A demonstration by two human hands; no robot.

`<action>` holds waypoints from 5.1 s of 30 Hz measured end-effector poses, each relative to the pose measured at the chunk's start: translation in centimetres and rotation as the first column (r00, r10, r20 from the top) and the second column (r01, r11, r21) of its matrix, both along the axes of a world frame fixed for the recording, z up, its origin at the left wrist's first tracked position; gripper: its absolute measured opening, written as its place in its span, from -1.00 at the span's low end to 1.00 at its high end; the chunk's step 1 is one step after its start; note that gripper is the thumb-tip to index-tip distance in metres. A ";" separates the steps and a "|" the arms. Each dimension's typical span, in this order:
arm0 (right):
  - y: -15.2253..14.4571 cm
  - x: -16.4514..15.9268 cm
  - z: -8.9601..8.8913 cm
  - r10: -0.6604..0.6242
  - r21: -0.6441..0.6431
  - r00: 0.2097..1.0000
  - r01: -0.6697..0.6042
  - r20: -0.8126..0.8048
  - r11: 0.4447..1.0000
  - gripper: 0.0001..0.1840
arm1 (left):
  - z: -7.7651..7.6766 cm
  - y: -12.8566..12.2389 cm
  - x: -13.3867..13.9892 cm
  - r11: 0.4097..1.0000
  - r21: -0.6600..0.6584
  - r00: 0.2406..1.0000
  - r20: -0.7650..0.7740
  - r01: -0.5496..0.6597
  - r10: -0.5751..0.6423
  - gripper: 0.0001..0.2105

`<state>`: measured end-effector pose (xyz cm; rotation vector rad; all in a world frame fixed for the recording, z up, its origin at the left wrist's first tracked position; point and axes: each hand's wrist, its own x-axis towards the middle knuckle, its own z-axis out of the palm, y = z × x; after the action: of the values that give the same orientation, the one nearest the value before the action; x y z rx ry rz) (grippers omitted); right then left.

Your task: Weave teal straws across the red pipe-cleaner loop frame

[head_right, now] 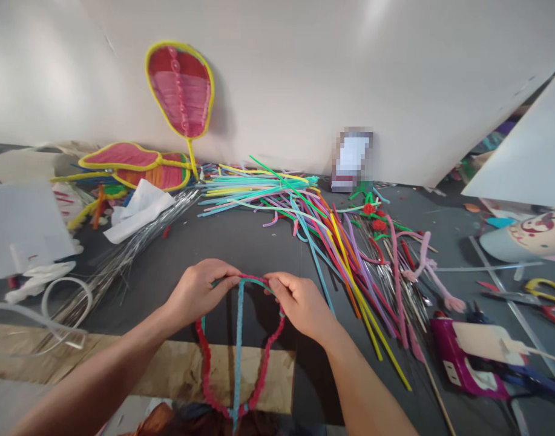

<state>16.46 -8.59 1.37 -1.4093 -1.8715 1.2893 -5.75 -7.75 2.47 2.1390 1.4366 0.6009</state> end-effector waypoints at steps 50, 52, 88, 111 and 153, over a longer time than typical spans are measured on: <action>-0.3 -1.2 0.1 -0.045 0.128 0.998 0.050 -0.047 0.990 -0.74 | -0.7 -0.3 0.5 0.998 0.020 0.998 0.037 0.051 -0.052 -0.83; -0.3 -1.5 0.1 -0.018 0.132 0.999 0.022 -0.036 0.991 -0.76 | -0.7 -0.3 0.5 0.998 0.028 0.997 0.040 0.064 -0.065 -0.84; 0.6 -2.4 1.9 0.031 0.329 0.998 -0.045 0.048 0.943 -0.72 | -0.6 1.3 -0.4 0.999 -0.051 0.994 0.108 0.019 -0.014 -0.76; 1.3 -1.6 3.5 -0.080 0.250 0.992 0.102 -0.099 0.963 -0.72 | 2.0 -0.2 -3.8 0.873 -0.456 0.781 0.603 0.173 0.160 -0.62; 13.2 14.3 1.4 -0.629 0.333 0.777 0.603 -0.038 0.725 -0.66 | -0.8 2.2 -3.9 0.652 -0.741 0.452 0.642 0.159 0.619 -0.78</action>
<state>30.72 4.66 2.80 -1.7006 -1.3684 0.5631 -9.66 -5.54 1.66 0.6829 1.0623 0.8668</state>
